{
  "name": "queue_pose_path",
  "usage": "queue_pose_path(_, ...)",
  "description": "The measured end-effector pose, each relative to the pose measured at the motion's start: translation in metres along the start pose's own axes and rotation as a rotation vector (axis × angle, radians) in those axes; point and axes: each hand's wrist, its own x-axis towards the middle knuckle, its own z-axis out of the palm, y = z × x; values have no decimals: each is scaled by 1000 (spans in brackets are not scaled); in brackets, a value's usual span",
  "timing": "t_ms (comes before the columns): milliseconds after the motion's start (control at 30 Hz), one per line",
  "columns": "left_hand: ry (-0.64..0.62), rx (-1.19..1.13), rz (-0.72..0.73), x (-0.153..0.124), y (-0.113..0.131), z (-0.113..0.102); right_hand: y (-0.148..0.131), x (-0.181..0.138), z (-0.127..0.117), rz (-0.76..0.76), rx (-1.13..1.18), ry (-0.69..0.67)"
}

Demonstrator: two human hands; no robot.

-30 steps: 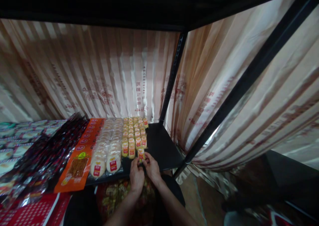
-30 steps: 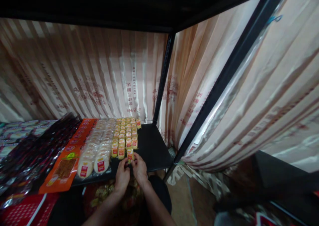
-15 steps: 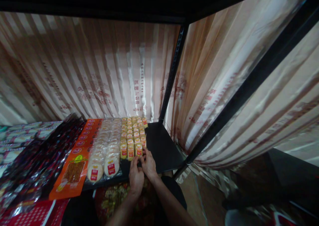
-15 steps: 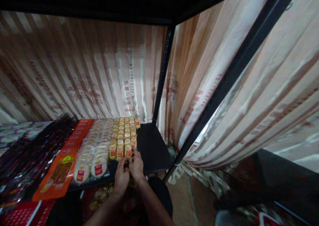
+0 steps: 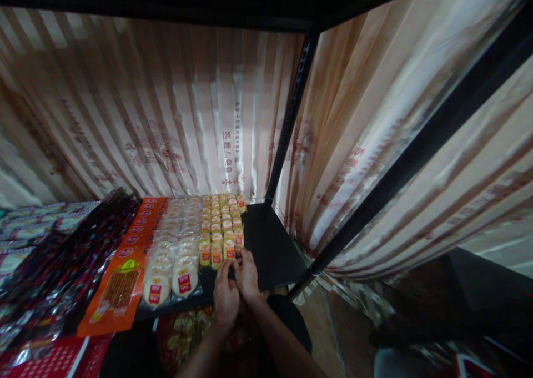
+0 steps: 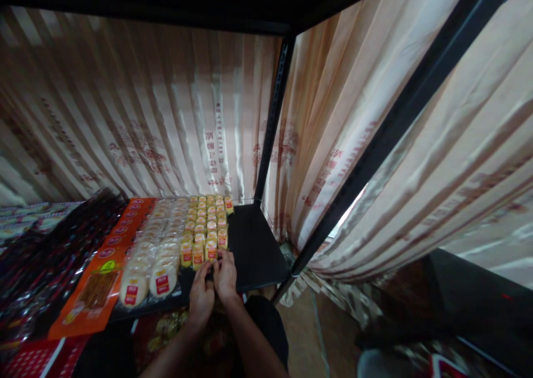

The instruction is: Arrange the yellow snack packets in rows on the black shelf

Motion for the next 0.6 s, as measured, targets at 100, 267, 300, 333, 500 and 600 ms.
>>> queue_pose_path(100, -9, -11, 0, 0, 1, 1, 1, -1, 2, 7, -9, -9)
queue_pose_path(267, -2, -7, 20, -1, 2, -4, 4, -4, 2, 1, 11, 18)
queue_pose_path(300, 7, 0, 31, -2, 1, -6, 4, -5, 1, -1, 23, 36)
queue_pose_path(333, 13, 9, 43, -3, 0, -8, 4, -8, 1, -4, 33, 53)
queue_pose_path(500, -25, 25, 107, -20, -8, -18, 4, -34, -7, -6, 69, 92)
queue_pose_path(600, -57, 39, 128, -33, -17, -23, 6, -57, -11, -21, 94, 47)
